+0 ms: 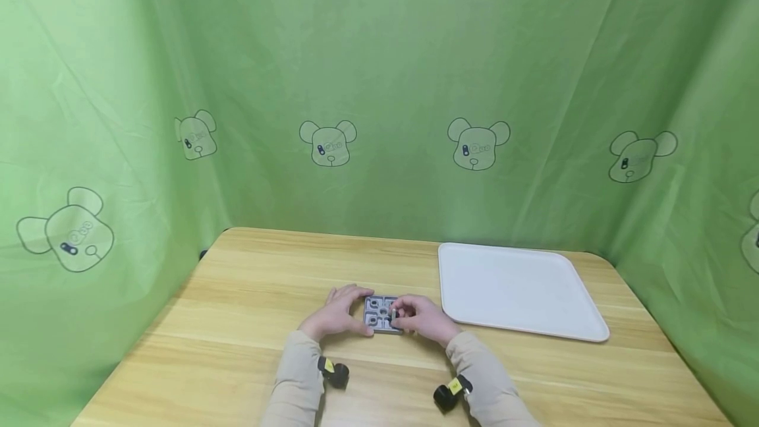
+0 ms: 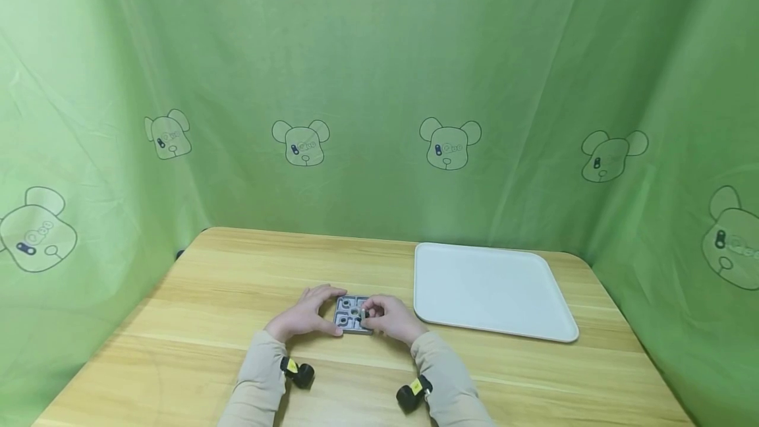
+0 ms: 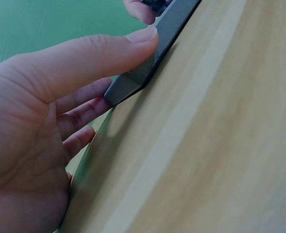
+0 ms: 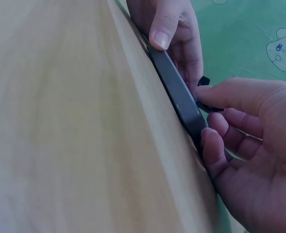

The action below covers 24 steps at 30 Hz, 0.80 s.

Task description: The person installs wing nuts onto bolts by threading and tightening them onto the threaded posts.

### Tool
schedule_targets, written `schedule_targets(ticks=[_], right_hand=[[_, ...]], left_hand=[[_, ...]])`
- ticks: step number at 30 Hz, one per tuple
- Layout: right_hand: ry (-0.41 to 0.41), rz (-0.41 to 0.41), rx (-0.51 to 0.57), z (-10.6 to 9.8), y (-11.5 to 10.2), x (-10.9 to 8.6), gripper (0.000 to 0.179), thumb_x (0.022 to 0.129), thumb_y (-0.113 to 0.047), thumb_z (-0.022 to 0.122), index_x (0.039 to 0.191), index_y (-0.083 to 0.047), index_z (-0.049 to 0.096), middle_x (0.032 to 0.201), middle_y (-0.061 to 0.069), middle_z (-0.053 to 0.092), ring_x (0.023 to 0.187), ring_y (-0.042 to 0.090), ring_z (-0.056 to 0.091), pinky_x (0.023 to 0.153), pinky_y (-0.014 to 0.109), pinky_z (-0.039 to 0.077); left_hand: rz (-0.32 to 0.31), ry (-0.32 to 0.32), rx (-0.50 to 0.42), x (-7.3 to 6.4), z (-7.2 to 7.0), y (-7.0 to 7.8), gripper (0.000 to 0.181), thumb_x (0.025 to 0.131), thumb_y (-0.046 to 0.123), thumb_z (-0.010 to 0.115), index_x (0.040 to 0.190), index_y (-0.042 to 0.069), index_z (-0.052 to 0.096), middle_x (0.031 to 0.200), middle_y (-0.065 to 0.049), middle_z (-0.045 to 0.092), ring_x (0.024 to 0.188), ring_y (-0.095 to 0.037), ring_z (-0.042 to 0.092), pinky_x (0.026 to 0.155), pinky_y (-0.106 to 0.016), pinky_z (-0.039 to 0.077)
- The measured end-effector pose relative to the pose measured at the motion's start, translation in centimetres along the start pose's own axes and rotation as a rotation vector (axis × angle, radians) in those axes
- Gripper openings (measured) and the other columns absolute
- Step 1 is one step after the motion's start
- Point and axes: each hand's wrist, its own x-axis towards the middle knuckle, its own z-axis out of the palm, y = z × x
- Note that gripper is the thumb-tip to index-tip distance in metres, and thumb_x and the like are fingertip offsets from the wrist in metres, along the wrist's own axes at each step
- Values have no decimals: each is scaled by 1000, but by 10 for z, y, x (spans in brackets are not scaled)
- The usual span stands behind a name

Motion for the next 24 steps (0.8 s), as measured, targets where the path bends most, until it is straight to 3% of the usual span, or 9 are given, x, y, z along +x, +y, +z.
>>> schedule_targets(ticks=[2, 5, 9, 18, 24], right_hand=[[14, -5, -20, 1, -12, -5, 23, 83, -5, 70, 102, 6, 63, 79, 2, 53, 62, 9, 48, 51, 18, 45], [25, -4, -27, 2, -13, -4, 21, 82, -6, 71, 98, 5, 63, 79, 2, 53, 63, 9, 49, 50, 17, 45], [13, 0, -27, 2, 6, 4, 22, 81, -11, 73, 98, -1, 64, 80, 0, 54, 66, 9, 50, 50, 17, 46], [-7, 56, 88, -4, 9, 2, 25, 92, -15, 56, 110, 1, 63, 102, 13, 62, 79, 13, 55, 63, 22, 51], [1, 67, 115, -4, 8, 2, 22, 96, -13, 52, 108, 2, 62, 101, 13, 62, 76, 13, 53, 63, 21, 50]], left_hand=[[-1, -2, -1, 0, 0, 0, 89, 66, 38, 84, 142, 14, 47, 152, -15, 41, 147, -37, 26, 121, -63, 0], [-1, -2, -1, 1, 0, 0, 89, 66, 39, 84, 142, 14, 47, 152, -14, 41, 147, -37, 26, 121, -63, 0], [-1, -1, -1, 1, 0, 0, 89, 65, 39, 84, 142, 14, 47, 152, -14, 42, 147, -37, 26, 121, -63, 0], [-4, -1, 5, 1, 0, 0, 88, 66, 39, 84, 142, 14, 47, 152, -15, 41, 146, -37, 27, 121, -63, 1], [-7, 1, 4, 1, 0, 1, 88, 65, 38, 85, 142, 14, 47, 152, -15, 41, 146, -38, 27, 121, -63, 1]])
